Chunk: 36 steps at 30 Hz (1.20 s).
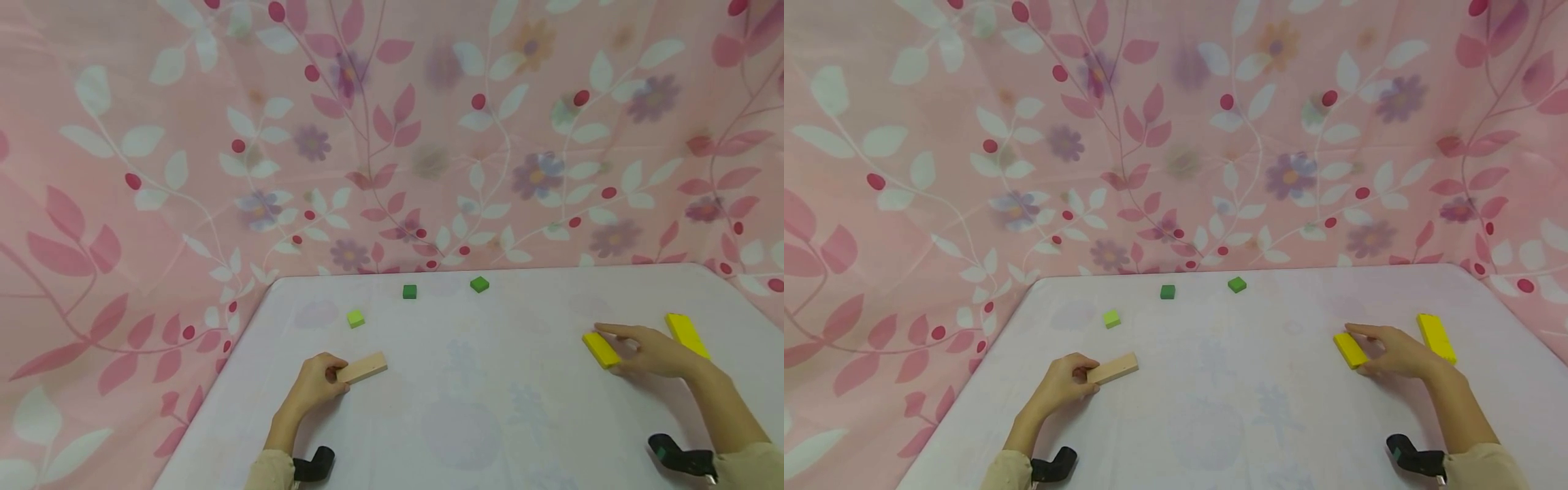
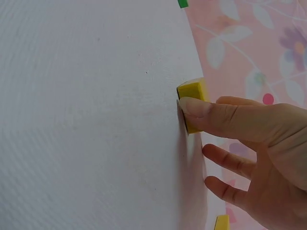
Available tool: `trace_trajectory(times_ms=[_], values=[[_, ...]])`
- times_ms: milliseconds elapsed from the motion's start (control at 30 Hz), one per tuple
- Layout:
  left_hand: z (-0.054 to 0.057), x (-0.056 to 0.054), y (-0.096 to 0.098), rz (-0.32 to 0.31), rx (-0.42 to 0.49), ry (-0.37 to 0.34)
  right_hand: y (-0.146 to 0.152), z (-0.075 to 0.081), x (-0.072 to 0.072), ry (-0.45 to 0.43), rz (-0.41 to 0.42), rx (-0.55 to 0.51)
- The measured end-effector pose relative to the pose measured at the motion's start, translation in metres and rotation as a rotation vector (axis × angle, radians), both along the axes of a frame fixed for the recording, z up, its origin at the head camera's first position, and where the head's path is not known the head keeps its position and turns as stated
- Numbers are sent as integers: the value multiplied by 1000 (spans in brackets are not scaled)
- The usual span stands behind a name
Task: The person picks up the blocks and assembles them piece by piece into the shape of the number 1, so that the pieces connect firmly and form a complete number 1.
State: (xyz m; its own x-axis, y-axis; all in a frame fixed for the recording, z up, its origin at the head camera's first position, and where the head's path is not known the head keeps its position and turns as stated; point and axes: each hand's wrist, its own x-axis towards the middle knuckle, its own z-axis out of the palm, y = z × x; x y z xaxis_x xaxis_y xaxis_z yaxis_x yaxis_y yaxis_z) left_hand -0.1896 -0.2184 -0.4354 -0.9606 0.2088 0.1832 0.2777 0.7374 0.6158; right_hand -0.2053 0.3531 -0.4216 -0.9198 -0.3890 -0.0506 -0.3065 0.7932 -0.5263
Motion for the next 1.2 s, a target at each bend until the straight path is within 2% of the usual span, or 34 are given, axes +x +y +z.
trace_trajectory(times_ms=[400,733,867,1067,1200], values=[[0,0,2,-12,-9,2,-4,-4,-3,24,34,-63],[-3,-2,4,-42,-17,30,-7,-8,-2,75,22,-79],[-5,-3,6,-68,-24,66,-5,-13,-1,114,-37,-57],[-9,-3,15,-118,-18,135,-3,-18,2,121,-134,-71],[-9,-2,23,-128,3,150,-3,-19,3,123,-180,-72]])
